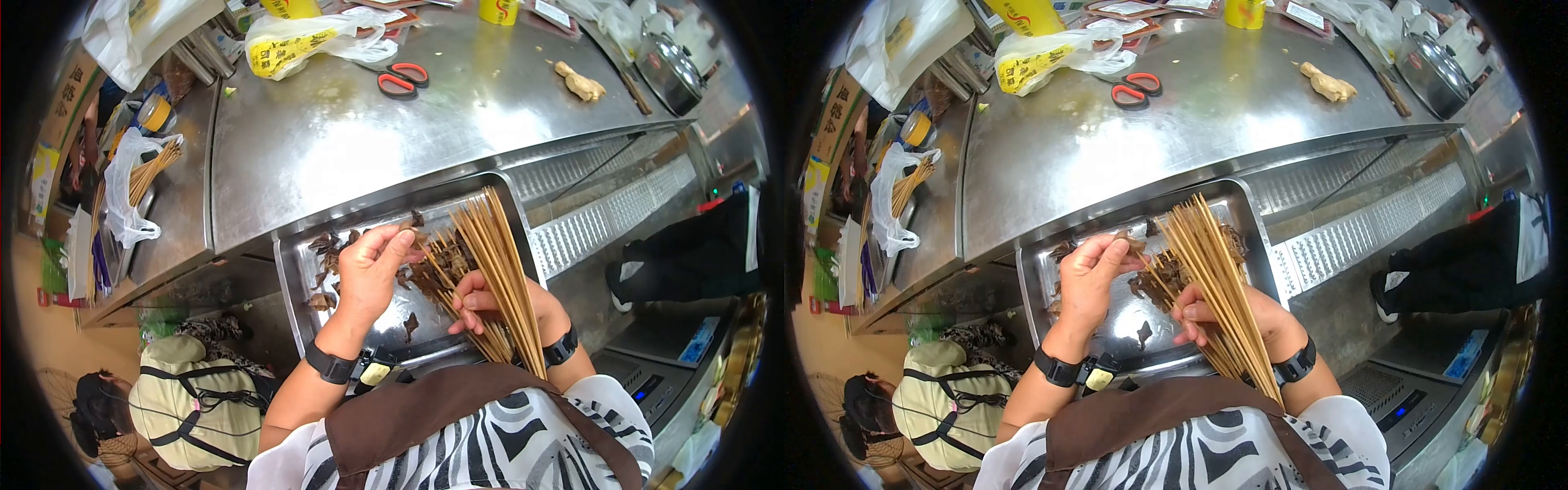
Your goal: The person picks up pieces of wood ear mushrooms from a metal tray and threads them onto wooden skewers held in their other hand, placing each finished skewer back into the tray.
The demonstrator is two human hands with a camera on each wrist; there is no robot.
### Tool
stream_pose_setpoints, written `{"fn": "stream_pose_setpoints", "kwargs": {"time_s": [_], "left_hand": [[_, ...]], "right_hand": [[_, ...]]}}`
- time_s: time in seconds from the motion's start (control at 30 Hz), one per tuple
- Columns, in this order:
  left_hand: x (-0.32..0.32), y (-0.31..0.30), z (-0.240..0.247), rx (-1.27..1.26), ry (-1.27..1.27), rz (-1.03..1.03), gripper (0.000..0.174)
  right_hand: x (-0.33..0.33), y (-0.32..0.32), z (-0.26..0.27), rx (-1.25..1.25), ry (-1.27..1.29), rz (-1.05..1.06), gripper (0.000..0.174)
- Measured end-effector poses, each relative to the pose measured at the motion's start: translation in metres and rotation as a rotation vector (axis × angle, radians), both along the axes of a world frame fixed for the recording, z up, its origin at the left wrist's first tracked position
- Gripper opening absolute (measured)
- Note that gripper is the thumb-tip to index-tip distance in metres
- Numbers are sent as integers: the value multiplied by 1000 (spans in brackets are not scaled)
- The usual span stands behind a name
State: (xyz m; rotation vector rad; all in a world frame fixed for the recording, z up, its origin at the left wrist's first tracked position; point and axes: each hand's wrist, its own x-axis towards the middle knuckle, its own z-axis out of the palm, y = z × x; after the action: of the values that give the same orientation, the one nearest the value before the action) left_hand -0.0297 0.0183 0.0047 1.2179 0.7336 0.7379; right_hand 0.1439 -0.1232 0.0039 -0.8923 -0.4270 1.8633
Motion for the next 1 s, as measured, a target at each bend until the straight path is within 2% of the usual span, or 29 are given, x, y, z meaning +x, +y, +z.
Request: {"fn": "stream_pose_setpoints", "kwargs": {"time_s": [0.23, 0.33, 0.37, 0.4, 0.47, 0.53, 0.6, 0.7, 0.83, 0.93, 1.0], "left_hand": [[0, -2, 1, -31, 19, 32, 23], [-1, -2, 1, 17, 31, 78, 25], [-2, 1, -7, 68, 37, 97, 23], [-4, 6, -15, 103, 41, 71, 21], [2, 7, -18, 102, 63, 161, 19], [11, 5, -15, 68, -116, 177, 18], [13, -3, 13, 17, 75, 221, 5], [0, 14, -16, 89, 89, 100, 14], [-4, 22, -34, 23, 102, 113, 19], [-4, 17, -25, -74, 80, 73, 18], [-3, 16, -20, -93, 78, 59, 19]], "right_hand": [[-1, -1, 7, -28, -11, 2, 13], [0, -3, -8, 1, -51, 121, 19], [0, -2, -24, 106, -17, 135, 19], [0, 2, -25, 94, -21, 168, 20], [0, 4, -25, 226, 34, 134, 25], [1, 0, -10, 217, -18, 105, 21], [1, 0, -18, 260, 18, 91, 20], [2, 1, -17, 228, 34, 115, 19], [0, -1, -18, 239, 59, 97, 23], [1, -3, -6, 145, 2, 98, 23], [1, -2, -14, 179, 2, 89, 23]]}}
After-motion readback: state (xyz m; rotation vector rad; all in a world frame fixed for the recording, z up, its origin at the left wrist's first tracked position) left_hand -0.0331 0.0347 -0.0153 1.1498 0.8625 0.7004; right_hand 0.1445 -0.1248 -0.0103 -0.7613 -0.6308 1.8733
